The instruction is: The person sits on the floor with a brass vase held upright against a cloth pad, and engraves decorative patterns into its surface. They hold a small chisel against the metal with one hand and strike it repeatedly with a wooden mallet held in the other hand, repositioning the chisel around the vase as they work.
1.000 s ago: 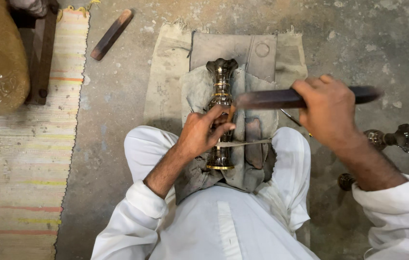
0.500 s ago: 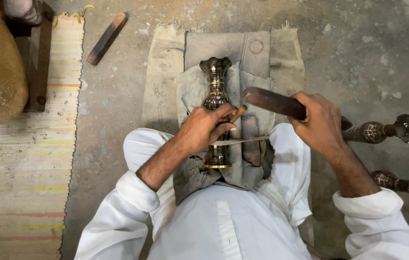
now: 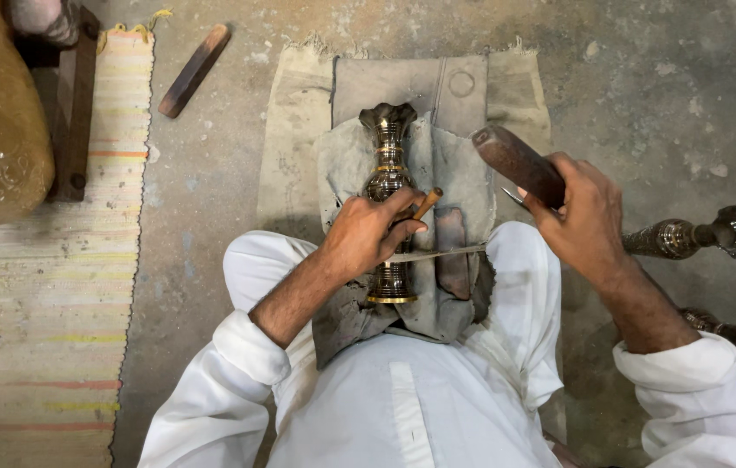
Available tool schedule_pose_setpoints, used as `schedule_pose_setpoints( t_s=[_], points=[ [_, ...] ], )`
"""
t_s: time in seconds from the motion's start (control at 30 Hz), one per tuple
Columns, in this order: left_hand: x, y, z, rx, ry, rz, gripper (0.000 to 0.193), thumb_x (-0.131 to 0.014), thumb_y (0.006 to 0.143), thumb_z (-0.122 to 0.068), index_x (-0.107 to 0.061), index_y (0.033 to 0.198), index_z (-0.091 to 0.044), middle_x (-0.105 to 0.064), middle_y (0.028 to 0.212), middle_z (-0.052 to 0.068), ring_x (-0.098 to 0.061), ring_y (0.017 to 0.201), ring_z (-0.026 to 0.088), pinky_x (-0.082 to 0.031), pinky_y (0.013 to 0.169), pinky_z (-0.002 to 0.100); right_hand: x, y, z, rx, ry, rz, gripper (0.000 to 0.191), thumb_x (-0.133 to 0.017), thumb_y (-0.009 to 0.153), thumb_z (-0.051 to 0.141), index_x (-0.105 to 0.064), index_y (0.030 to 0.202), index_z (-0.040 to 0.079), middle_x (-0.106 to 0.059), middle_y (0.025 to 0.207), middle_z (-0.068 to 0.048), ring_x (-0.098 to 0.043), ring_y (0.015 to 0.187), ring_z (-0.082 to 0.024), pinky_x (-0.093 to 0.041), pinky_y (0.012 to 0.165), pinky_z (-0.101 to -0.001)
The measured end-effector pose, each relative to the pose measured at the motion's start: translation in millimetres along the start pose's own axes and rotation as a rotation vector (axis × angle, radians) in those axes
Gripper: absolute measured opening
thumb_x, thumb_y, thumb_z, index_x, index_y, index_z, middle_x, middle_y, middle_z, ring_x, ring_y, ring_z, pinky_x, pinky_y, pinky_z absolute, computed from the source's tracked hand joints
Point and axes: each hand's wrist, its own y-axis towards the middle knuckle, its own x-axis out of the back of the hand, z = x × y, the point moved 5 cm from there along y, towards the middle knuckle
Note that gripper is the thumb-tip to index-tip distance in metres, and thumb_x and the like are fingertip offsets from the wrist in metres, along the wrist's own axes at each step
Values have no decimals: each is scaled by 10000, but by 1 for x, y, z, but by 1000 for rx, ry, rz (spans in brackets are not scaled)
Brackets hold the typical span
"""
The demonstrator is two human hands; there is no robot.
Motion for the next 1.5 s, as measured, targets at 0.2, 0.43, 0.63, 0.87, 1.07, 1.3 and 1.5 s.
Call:
schedule_pose_setpoints(
  t_s=[0.2, 0.43, 0.63, 0.87, 1.07, 1.3, 1.5],
  points=[
    [1, 1, -1, 6, 19, 0, 315, -732, 964, -304, -609, 1154, -86, -699, 694, 139, -699, 642, 374, -533, 570, 473, -11, 1, -17, -163, 410, 9, 270, -775, 926, 138, -619, 1132, 61, -708, 962, -87, -708, 859, -256, -564, 778, -372],
    [2, 1, -2, -10, -25, -3, 323, -727, 961, -266, -607, 1201, -85, -708, 735, 146, -697, 669, 388, -537, 586, 485, -19, -3, -26, -173, 355, 24, 221, -795, 890, 116, -673, 1068, 71, -701, 953, -116, -659, 881, -221, -517, 771, -398],
    [4, 3, -5, -66, -54, -18, 315, -715, 969, -262, -607, 1209, -88, -725, 771, 130, -704, 658, 363, -542, 581, 462, -15, -6, -24, -155, 195, 3, 274, -810, 910, 157, -667, 1107, 32, -688, 945, -143, -656, 840, -237, -496, 713, -406],
    [3, 4, -3, -20, -21, 23, 299, -725, 973, -285, -622, 1182, -97, -679, 663, 130, -678, 590, 355, -522, 551, 458, -13, -2, -20, -149, 173, -10, 290, -827, 866, 122, -667, 1093, 37, -715, 952, -125, -681, 846, -248, -516, 727, -391],
    [5, 4, -5, -72, -25, -14, 294, -726, 969, -268, -619, 1184, -97, -687, 694, 131, -675, 615, 373, -521, 557, 467, -13, -3, -24, -180, 324, -32, 244, -816, 876, 76, -660, 1063, 62, -714, 943, -99, -663, 854, -228, -517, 773, -371],
    [3, 3, 0, -39, -53, 14, 325, -728, 958, -271, -605, 1187, -76, -747, 810, 126, -728, 685, 346, -564, 597, 440, -7, -2, -30, -290, 501, -66, 228, -788, 908, 71, -661, 1093, 109, -710, 998, -83, -671, 894, -276, -547, 820, -396],
    [7, -9, -1, -147, -178, -130, 345, -723, 989, -224, -615, 1279, -72, -790, 991, 133, -787, 821, 259, -627, 675, 364, -11, -13, -14, 97, -330, 100, 353, -790, 778, 59, -680, 1113, 70, -717, 908, -111, -671, 881, -313, -523, 748, -448]
  ],
)
